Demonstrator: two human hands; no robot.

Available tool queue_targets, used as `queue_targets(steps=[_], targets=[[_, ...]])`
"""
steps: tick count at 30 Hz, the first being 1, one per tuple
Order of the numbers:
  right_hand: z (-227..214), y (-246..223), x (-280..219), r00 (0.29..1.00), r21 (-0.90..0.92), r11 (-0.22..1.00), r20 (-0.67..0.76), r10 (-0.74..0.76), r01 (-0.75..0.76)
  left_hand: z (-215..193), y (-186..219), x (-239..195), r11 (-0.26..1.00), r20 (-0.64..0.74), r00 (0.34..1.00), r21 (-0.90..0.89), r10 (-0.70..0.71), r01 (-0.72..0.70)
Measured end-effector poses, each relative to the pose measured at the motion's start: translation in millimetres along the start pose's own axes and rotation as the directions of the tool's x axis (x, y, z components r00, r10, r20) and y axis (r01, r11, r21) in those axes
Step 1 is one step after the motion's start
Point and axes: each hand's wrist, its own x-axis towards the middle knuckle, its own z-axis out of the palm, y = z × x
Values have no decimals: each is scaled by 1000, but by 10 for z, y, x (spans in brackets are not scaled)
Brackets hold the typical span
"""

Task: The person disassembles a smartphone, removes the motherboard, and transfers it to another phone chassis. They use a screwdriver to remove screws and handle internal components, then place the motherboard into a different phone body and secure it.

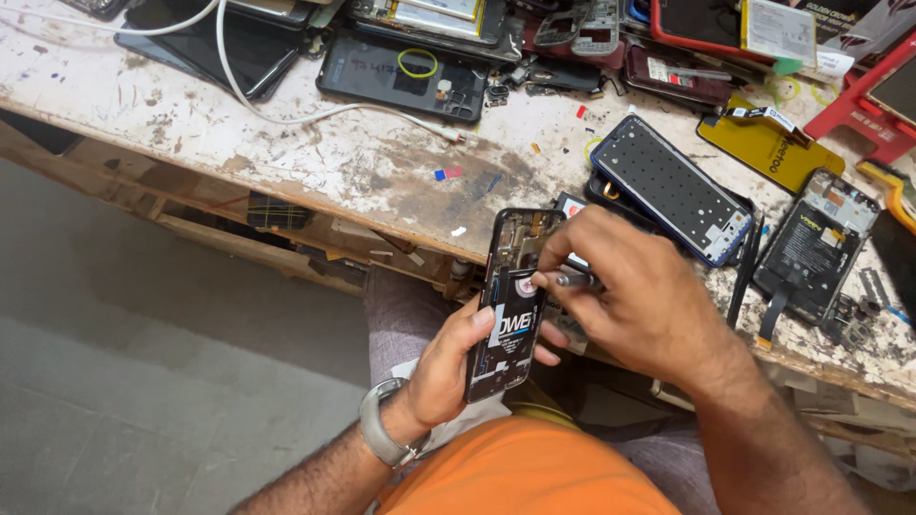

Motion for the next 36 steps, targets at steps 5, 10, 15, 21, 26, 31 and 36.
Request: queue_targets(steps=[5,10,15,21,26,31,36], targets=[[66,12,5,999,71,997,35,-15,12,-2,32,-37,1000,-26,1000,-19,10,-10],[174,30,-37,999,195,981,-50,5,5,-13,34,-50,987,-63,998,-159,-32,22],[291,-89,-187,963,402,879,33,266,-257,-56,16,-59,986,-193,979,-164,-69,38],[414,-178,-256,992,306,949,-73,107,-80,-69,-31,-54,997,-304,952,68,40,-20],[318,-91,-311,988,249,966,-117,99,-67,1,39,-6,981,-348,933,191,93,-26],[53,157,-281,928,-221,902,-123,353,-372,59,187,-34,995,-336,941,100,32,2],[-68,291,-224,920,-354,860,-3,391,-367,87,241,-25,995,-358,931,91,70,-39]])
